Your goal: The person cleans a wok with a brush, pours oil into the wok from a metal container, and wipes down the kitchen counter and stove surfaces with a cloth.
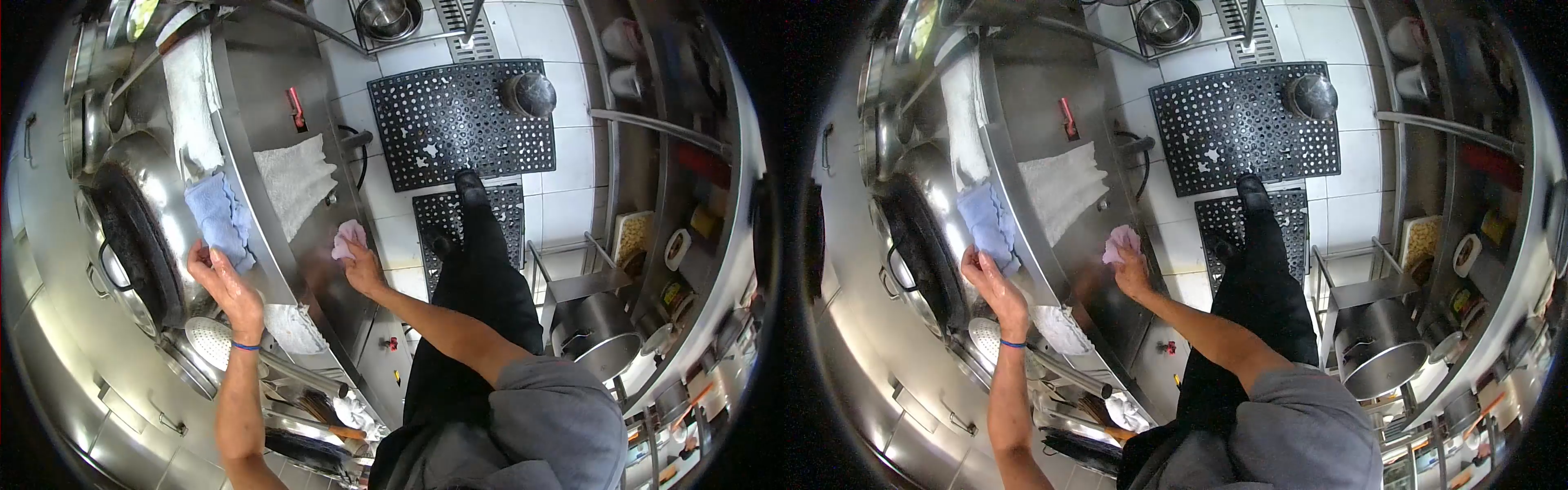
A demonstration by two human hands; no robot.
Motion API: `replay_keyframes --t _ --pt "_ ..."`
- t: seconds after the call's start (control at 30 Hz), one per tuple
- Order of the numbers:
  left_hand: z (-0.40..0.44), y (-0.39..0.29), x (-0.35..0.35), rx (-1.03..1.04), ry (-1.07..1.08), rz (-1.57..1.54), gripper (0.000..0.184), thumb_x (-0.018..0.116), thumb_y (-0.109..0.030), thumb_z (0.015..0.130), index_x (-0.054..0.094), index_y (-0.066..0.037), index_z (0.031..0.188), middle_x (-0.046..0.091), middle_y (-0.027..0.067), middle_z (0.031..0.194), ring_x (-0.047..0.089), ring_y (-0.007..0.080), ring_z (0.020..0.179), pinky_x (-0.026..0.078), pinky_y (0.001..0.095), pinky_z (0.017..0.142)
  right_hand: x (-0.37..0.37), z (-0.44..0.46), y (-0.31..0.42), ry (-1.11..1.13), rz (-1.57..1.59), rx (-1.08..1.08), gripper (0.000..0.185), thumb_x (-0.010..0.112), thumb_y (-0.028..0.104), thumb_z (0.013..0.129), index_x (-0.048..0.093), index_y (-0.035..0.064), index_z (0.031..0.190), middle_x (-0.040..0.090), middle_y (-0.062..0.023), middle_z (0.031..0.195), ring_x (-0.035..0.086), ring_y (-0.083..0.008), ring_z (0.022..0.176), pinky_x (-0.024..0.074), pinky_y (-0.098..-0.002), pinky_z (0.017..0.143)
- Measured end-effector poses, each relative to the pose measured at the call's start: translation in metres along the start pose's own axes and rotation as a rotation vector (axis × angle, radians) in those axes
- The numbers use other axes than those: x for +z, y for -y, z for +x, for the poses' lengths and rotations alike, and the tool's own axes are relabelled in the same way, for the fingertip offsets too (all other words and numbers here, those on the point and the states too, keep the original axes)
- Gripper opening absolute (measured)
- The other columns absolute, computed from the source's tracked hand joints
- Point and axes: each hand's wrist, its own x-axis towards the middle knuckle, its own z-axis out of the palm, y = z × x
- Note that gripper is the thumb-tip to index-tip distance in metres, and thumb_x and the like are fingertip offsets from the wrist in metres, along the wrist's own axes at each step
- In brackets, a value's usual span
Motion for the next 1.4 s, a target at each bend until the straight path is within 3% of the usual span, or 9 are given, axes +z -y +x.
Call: replay_keyframes --t 0.27,0.3,0.43,0.63,0.7,0.8,1.03,1.27,1.4 --pt "-0.002 -0.005 0.003 -0.102 0.022 -0.121 0.052 0.038 -0.033 0.106 0.031 0.007 0.138 0.039 0.0219 0.134 0.041 0.0284 0.124 0.031 0.0395 0.108 -0.009 0.108 -0.003 0.291 -0.169 0.550 0.052 0.051 -0.003 0.082 0.053 0.0031 0.134 0.056 -0.0237 0.133 0.051 -0.0421 0.124 0.0391 -0.0435 0.107" --pt "-0.004 -0.001 0.004 -0.085 0.014 -0.105 0.052 0.039 -0.033 0.106 0.030 0.007 0.138 0.039 0.0219 0.134 0.041 0.0285 0.124 0.032 0.0397 0.107 0.015 0.077 -0.033 -0.036 -0.242 0.040 0.045 0.052 0.000 0.087 0.054 0.0010 0.131 0.061 -0.0212 0.127 0.056 -0.0358 0.119 0.0443 -0.0400 0.100" --pt "-0.004 0.001 0.005 -0.027 0.012 -0.047 0.051 0.039 -0.030 0.106 0.030 0.007 0.139 0.039 0.0221 0.135 0.043 0.0293 0.123 0.033 0.0405 0.107 0.042 0.037 -0.028 -0.298 0.926 0.480 0.034 0.053 0.004 0.085 0.066 0.0029 0.116 0.068 -0.0170 0.110 0.063 -0.0314 0.108 0.0506 -0.0397 0.090" --pt "-0.004 -0.002 0.006 -0.022 0.017 -0.041 0.050 0.040 -0.030 0.106 0.031 0.007 0.139 0.040 0.0216 0.134 0.044 0.0292 0.122 0.034 0.0407 0.106 0.029 0.114 -0.048 -0.089 0.468 0.593 0.039 0.050 -0.001 0.081 0.066 0.0033 0.116 0.068 -0.0179 0.111 0.064 -0.0334 0.108 0.0507 -0.0417 0.091" --pt "-0.001 -0.003 0.006 -0.013 0.008 -0.057 0.050 0.040 -0.030 0.106 0.031 0.007 0.139 0.040 0.0215 0.134 0.044 0.0291 0.122 0.034 0.0407 0.105 0.021 0.095 -0.027 -0.080 -0.175 0.194 0.043 0.049 -0.002 0.078 0.065 0.0038 0.117 0.068 -0.0188 0.110 0.064 -0.0358 0.107 0.0503 -0.0429 0.092" --pt "-0.004 -0.002 0.006 -0.015 0.006 -0.070 0.051 0.040 -0.030 0.106 0.031 0.006 0.140 0.040 0.0214 0.134 0.044 0.0291 0.121 0.034 0.0408 0.105 0.004 0.043 -0.004 -0.095 -0.144 -0.114 0.049 0.048 -0.003 0.075 0.065 0.0045 0.120 0.068 -0.0217 0.110 0.063 -0.0385 0.108 0.0494 -0.0435 0.093" --pt "-0.004 0.003 0.006 0.006 0.017 -0.086 0.051 0.041 -0.029 0.105 0.030 0.006 0.140 0.040 0.0218 0.135 0.044 0.0294 0.121 0.035 0.0407 0.104 0.000 0.119 0.012 0.032 -0.124 0.377 0.049 0.046 -0.005 0.075 0.065 0.0022 0.119 0.065 -0.0257 0.117 0.060 -0.0404 0.113 0.0464 -0.0427 0.100" --pt "-0.004 0.003 0.005 0.054 0.023 -0.045 0.049 0.041 -0.027 0.106 0.031 0.006 0.140 0.040 0.0216 0.135 0.044 0.0302 0.123 0.034 0.0403 0.106 -0.013 0.033 0.032 -0.047 -0.103 -0.145 0.041 0.049 -0.004 0.075 0.067 -0.0006 0.112 0.066 -0.0262 0.112 0.061 -0.0410 0.111 0.0477 -0.0427 0.098" --pt "-0.002 0.002 0.007 0.072 0.012 -0.058 0.049 0.041 -0.027 0.106 0.034 0.007 0.139 0.041 0.0218 0.134 0.044 0.0308 0.123 0.034 0.0401 0.106 -0.005 0.064 0.056 -0.003 -0.094 0.337 0.043 0.049 -0.008 0.072 0.066 0.0006 0.111 0.067 -0.0232 0.109 0.062 -0.0397 0.108 0.0483 -0.0421 0.096"
